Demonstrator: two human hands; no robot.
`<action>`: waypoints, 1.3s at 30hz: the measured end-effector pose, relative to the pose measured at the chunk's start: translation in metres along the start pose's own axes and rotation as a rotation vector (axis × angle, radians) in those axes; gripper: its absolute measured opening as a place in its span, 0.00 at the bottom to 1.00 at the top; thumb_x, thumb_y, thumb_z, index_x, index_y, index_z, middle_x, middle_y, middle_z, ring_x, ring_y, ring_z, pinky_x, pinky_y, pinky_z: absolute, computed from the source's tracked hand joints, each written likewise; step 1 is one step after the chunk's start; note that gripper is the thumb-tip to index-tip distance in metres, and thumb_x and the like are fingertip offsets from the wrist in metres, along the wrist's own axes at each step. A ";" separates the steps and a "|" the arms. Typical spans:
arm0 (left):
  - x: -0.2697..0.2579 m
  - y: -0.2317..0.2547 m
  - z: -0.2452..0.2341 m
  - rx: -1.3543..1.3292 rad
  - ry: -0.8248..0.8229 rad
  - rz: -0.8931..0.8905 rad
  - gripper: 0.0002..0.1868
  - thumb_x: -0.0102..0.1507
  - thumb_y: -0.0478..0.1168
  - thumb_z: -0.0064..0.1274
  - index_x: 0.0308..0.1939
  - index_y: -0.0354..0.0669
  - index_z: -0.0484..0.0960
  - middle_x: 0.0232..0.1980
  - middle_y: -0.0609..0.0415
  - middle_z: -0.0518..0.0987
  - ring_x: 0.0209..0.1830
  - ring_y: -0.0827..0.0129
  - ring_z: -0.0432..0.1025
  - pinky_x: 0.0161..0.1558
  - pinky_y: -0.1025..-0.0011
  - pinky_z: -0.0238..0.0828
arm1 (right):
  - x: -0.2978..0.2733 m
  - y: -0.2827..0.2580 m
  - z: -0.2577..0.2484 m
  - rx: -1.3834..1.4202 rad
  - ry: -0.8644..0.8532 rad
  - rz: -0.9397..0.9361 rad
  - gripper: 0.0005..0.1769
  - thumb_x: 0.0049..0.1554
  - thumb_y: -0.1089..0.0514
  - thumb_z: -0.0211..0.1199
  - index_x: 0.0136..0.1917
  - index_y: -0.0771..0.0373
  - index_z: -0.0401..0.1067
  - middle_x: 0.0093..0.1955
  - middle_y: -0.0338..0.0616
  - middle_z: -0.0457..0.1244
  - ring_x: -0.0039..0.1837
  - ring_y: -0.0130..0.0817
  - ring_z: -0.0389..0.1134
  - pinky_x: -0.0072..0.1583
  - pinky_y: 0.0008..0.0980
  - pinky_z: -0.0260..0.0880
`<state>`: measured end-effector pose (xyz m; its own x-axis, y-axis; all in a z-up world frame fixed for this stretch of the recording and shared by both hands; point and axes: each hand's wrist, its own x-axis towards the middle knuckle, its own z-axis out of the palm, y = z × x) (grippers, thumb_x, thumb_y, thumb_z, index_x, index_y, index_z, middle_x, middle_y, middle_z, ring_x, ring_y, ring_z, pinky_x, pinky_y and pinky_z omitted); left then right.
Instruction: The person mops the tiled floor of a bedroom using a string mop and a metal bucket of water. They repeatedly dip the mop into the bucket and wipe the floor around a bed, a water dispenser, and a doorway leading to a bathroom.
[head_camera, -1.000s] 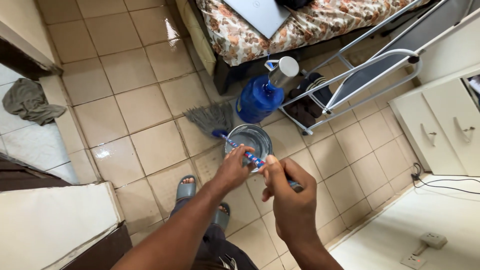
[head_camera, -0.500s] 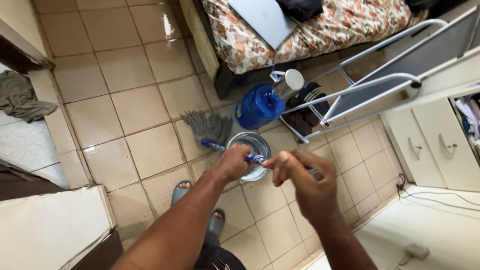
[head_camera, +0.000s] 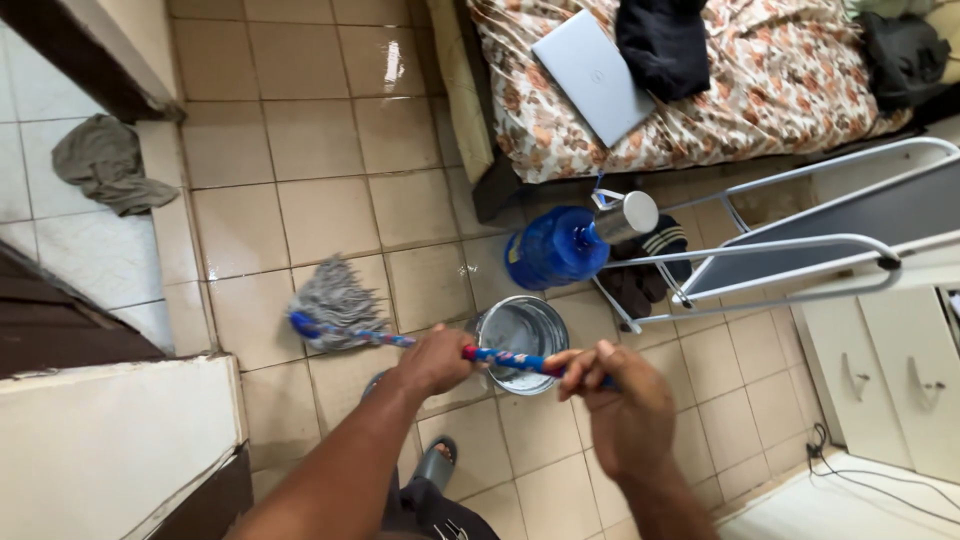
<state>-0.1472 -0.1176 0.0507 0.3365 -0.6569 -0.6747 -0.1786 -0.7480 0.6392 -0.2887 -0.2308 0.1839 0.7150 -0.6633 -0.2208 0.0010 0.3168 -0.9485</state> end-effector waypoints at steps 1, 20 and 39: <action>0.006 -0.018 0.003 -0.008 0.004 -0.004 0.07 0.59 0.52 0.51 0.32 0.59 0.79 0.45 0.51 0.76 0.59 0.61 0.65 0.52 0.59 0.63 | -0.003 0.008 0.004 -0.003 -0.008 0.004 0.18 0.56 0.60 0.49 0.25 0.65 0.61 0.25 0.54 0.60 0.42 0.56 0.69 0.44 0.48 0.64; -0.012 -0.180 -0.033 0.003 0.613 -0.113 0.17 0.59 0.53 0.46 0.22 0.47 0.72 0.34 0.50 0.77 0.45 0.50 0.68 0.39 0.52 0.64 | -0.003 0.014 0.152 -0.315 -0.717 -0.135 0.20 0.57 0.62 0.54 0.24 0.64 0.63 0.26 0.41 0.57 0.39 0.32 0.64 0.54 0.32 0.67; -0.061 -0.153 0.136 -0.116 0.747 -0.167 0.15 0.44 0.46 0.63 0.17 0.47 0.71 0.27 0.51 0.75 0.34 0.55 0.69 0.34 0.59 0.64 | -0.105 -0.003 0.049 -0.443 -0.886 -0.138 0.18 0.57 0.57 0.55 0.28 0.66 0.71 0.22 0.36 0.53 0.29 0.25 0.52 0.35 0.26 0.52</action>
<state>-0.2658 0.0244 -0.0557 0.8921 -0.2673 -0.3643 0.0135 -0.7902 0.6127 -0.3290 -0.1286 0.2207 0.9916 0.1268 -0.0242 -0.0081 -0.1262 -0.9920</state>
